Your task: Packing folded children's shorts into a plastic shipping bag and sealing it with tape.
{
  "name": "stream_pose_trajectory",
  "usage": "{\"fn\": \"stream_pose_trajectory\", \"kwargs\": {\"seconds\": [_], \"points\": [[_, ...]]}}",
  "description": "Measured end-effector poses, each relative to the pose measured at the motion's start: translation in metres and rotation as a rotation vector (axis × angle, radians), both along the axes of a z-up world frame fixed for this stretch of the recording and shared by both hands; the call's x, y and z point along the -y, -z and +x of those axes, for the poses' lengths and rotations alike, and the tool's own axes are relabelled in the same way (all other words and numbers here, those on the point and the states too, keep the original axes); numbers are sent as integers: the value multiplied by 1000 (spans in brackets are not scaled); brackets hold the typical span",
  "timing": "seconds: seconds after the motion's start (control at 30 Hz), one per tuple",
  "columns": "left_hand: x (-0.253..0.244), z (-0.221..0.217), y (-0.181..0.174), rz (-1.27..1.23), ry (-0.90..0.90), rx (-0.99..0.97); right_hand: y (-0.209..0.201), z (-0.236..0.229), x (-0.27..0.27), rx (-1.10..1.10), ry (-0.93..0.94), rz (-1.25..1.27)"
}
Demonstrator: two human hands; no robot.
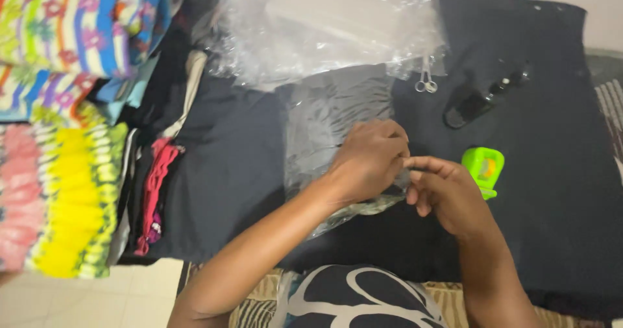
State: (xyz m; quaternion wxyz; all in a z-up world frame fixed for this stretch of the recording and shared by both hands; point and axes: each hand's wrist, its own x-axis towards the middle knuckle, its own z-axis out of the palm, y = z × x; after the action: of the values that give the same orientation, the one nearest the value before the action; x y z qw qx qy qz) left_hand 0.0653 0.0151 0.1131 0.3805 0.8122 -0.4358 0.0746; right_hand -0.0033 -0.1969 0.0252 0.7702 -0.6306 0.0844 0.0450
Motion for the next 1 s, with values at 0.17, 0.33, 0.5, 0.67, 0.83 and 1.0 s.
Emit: {"fn": "stream_pose_trajectory", "kwargs": {"seconds": [0.17,0.33,0.5,0.67,0.83,1.0], "points": [[-38,-18,18,-102,-225,-8,-6,20,-39,22,-94,105],[-66,-26,31,-443,-294,-288,-30,19,-78,108,-134,-28],[-78,-30,50,-654,-341,-548,-25,20,-97,203,-142,-158],[-82,-43,52,-746,-405,-619,-19,18,-105,229,-157,-137],[-88,-60,55,-828,-438,-649,-11,15,-115,194,-167,-162],[-98,-70,61,-798,-470,-608,-17,9,-124,243,-250,-177]]}}
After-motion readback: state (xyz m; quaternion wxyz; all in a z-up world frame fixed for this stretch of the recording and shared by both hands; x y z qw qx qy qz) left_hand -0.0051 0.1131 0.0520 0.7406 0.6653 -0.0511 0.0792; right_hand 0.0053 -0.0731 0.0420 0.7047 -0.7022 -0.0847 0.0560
